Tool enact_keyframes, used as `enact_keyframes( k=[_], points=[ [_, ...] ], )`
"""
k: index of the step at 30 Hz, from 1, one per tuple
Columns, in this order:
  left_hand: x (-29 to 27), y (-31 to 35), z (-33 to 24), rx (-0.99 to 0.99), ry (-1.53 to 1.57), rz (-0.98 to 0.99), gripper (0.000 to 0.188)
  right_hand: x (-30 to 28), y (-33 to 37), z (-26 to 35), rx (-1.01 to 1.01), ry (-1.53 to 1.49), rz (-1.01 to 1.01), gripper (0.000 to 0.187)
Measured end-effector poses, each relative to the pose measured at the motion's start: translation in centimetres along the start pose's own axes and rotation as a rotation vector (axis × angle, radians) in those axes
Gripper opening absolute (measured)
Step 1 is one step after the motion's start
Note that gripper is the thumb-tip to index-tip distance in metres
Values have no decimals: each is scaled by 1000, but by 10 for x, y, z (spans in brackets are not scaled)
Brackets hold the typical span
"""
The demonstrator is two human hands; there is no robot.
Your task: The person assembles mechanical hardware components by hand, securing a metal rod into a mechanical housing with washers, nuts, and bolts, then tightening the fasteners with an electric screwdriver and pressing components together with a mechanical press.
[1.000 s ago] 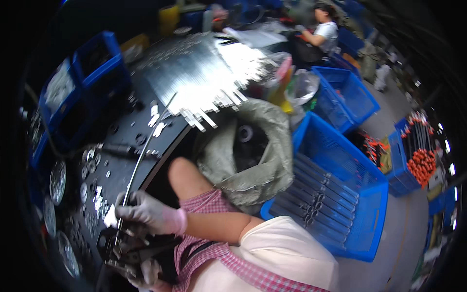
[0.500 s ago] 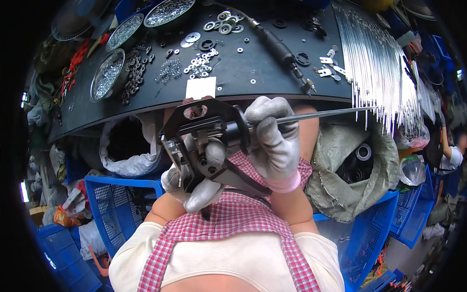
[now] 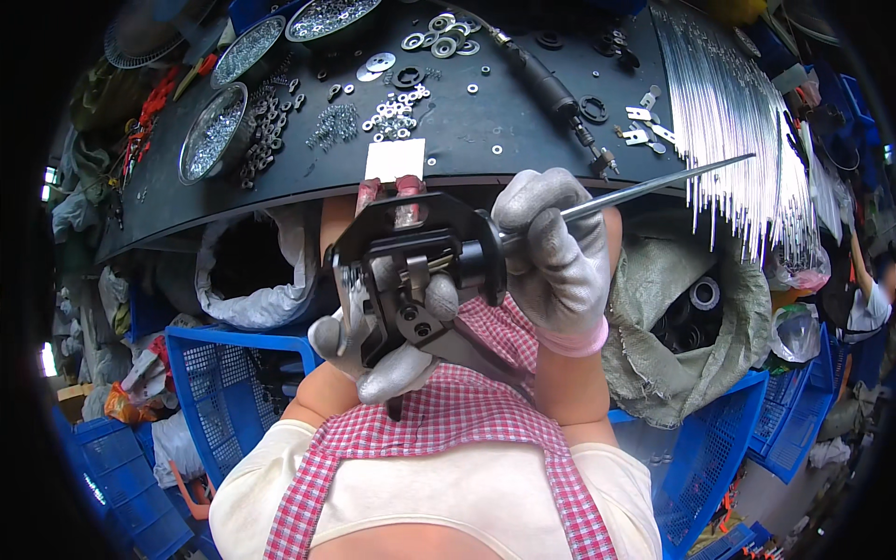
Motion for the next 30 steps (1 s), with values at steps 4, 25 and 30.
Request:
enact_keyframes(
  k=[4,25,30],
  points=[
    [2,4,-7,-108,-185,-249,105,-1,1,-2,33,-13,-26,33],
    [-8,10,-6,-31,-123,-166,73,12,12,-17,198,-57,-140,25],
    [-20,19,-17,-77,-114,-201,77,11,16,0,345,205,-266,30]
  ],
)
Point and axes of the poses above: each hand's wrist, its own y-axis away from the middle knuckle, its own x-axis out of the palm, z = x × y, the point moved 2 cm from there along -y, towards the middle knuckle
